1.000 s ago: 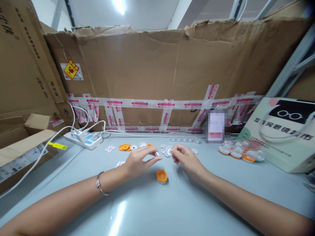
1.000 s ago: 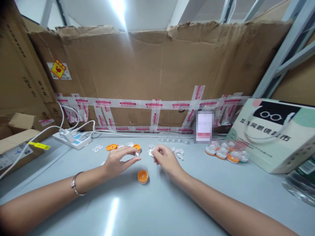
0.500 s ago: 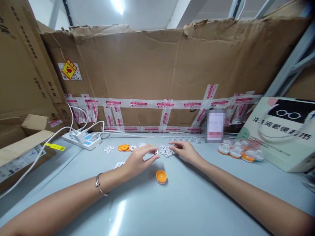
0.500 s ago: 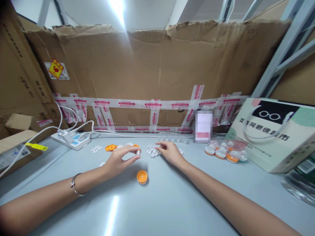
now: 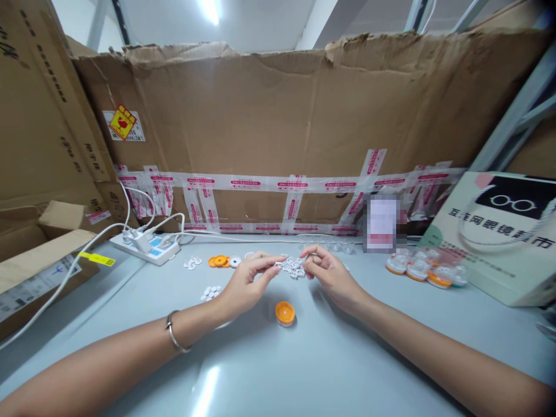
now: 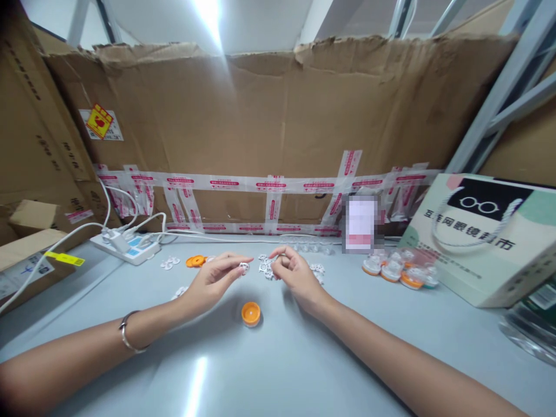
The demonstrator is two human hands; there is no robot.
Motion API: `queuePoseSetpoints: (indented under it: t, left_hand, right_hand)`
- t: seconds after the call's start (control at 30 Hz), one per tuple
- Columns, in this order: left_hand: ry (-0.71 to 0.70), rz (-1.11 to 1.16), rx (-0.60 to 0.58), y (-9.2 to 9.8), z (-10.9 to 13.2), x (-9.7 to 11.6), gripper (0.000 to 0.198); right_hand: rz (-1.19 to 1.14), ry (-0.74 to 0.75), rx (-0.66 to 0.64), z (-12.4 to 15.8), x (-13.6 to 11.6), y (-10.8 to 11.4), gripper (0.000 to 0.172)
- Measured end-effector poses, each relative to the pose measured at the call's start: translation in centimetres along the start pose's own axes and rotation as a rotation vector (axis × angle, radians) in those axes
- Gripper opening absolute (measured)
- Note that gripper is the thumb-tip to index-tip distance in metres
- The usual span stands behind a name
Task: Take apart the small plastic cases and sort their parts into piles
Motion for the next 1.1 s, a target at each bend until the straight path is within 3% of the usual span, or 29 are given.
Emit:
queuePoseSetpoints:
  t: [0.23, 0.4, 0.67, 1.1]
  left_hand:
    - [-0.021, 0.142, -0.036, -0.3, 0.2, 0.5, 0.026]
    - [-0.123, -0.037, -0.011, 0.0, 0.2, 0.5, 0.008]
    - [-0.366, -0.482, 0.034, 0.1, 0.1, -0.6, 0.015]
    - [-0.452, -0.685, 0.063, -0.5, 0.5, -0.5, 0.015]
  right_hand:
    - [-0.006, -0.071, -0.133, 1.6, -1.8, -2.3, 0.019]
    - [-0.057, -0.117, -0.194, 1.7, -1.8, -2.5, 0.03]
    - [-0.251, -0.224, -0.065, 1.8, -0.7, -3.1, 0.034]
    - [-0.202, -0.201, 0.0, 1.9, -0.7, -3.5, 0.034]
Point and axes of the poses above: each hand's wrist, its own z-axis away from the middle knuckle, its own y-axis out of the back of the hand, x = y × z, the point moved 1 cm from there along -z, towards the middle knuckle, and after that the axes turned 11 degrees about -x, right-handed, at the moved point
